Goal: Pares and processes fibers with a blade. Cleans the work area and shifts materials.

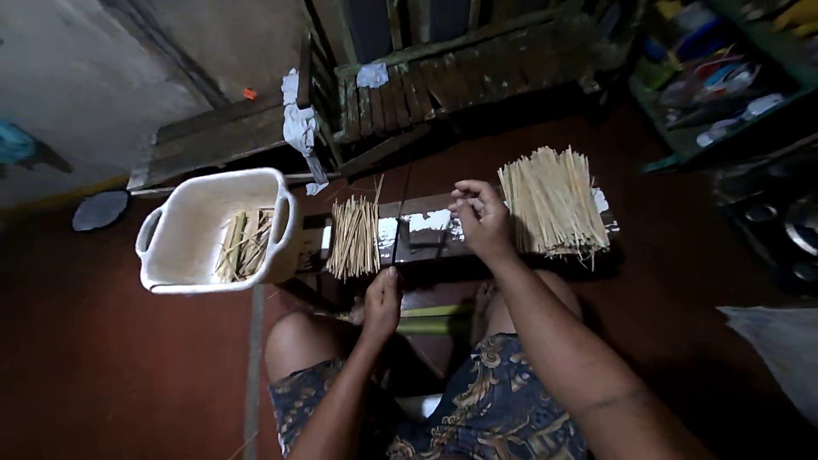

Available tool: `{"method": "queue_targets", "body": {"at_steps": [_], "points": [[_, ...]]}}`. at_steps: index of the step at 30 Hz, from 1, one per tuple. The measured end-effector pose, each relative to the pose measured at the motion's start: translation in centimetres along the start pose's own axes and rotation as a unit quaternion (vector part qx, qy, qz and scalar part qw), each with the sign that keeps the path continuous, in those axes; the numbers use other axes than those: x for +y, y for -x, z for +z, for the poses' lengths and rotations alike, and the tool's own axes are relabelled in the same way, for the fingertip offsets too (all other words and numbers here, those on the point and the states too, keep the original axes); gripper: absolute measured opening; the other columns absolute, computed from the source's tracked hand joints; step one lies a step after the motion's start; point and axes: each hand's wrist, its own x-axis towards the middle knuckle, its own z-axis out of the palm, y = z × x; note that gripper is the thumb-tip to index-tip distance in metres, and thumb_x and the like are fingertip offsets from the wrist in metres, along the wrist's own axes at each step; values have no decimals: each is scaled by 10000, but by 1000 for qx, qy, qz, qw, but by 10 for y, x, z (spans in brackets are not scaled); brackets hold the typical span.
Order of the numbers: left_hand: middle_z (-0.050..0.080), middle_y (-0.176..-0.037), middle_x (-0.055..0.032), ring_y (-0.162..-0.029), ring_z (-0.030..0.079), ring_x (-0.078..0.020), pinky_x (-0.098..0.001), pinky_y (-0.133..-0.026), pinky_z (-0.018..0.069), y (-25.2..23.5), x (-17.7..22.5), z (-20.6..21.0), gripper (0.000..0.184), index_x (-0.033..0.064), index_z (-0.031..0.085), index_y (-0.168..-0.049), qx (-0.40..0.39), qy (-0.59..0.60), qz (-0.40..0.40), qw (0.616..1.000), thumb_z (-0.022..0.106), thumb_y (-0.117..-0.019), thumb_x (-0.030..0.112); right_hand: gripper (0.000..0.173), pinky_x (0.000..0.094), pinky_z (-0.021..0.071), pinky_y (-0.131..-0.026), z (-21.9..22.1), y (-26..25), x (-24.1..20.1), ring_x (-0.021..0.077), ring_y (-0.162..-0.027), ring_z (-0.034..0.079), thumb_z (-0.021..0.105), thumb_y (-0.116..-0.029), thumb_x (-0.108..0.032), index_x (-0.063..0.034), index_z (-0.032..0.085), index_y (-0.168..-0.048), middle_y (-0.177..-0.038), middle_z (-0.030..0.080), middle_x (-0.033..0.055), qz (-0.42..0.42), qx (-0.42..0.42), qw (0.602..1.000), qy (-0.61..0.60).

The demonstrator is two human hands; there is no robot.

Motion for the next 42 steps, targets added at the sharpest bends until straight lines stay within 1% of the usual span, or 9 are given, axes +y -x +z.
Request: {"method": "queue_targets", "body": {"at_steps": [5,10,14,18,22,28,33,39,42], "points": [[531,-683,2,-529,498,-105,-286,-475,471,0,22,16,554,75,591,-970,34,65,131,989,295,-1099,524,292,397,659,-795,-8,-5,2,212,-930,736,557,-998,-28,-25,612,-1285,-1197,691,116,28,19,999,-13],[534,-681,-19,-555,512,-147,-332,-521,485,-8,-5,21,509,73,630,-904,17,-27,-17,999,310,-1125,401,292,393,653,-762,-10,-1,-2,194,-897,734,544,-1023,-77,-90,614,-1306,-1216,694,82,62,-6,998,22],[531,-691,-1,-553,509,-112,-291,-503,487,0,8,24,501,67,594,-942,36,16,74,996,280,-1127,411,260,396,660,-774,-8,-4,5,202,-906,738,568,-998,-53,-41,639,-1248,-1181,705,100,48,5,999,-10],[532,-670,-24,-545,511,-157,-347,-525,496,1,-10,17,525,69,647,-951,20,-25,-54,998,307,-1122,430,247,389,652,-745,-5,1,-5,195,-866,732,551,-1022,-74,-81,633,-1254,-1149,710,82,77,-26,997,12],[535,-695,-7,-559,516,-112,-293,-521,499,11,-14,17,495,62,596,-923,56,-11,16,998,282,-1129,385,219,374,654,-743,0,5,-2,181,-847,737,569,-1014,-68,-68,657,-1215,-1114,722,84,72,-33,997,17],[536,-679,-28,-571,522,-146,-333,-554,501,17,-30,14,532,56,637,-915,23,-52,-94,994,306,-1125,415,227,355,647,-768,11,17,-7,143,-884,723,639,-1003,-155,-112,663,-1225,-1155,706,44,72,-109,990,48],[565,-735,-21,-630,561,-136,-337,-608,522,27,-35,26,460,78,641,-940,31,-102,-69,992,357,-1116,395,339,307,643,-707,27,20,-8,109,-844,713,789,-924,-266,-133,673,-1213,-1131,701,26,41,-140,988,45],[564,-721,-7,-619,561,-131,-332,-604,526,31,-41,34,447,83,640,-933,43,-104,-50,992,370,-1114,389,186,285,636,-754,33,24,-7,85,-884,696,774,-936,-238,-115,732,-1069,-1056,698,14,-35,-142,987,62],[504,-652,-2,-535,488,-120,-300,-511,466,33,-38,35,491,82,615,-903,11,11,-76,997,322,-1123,409,125,289,635,-788,32,23,-5,78,-883,696,736,-965,-206,-104,726,-1035,-1024,703,5,-51,-146,986,54]]}}
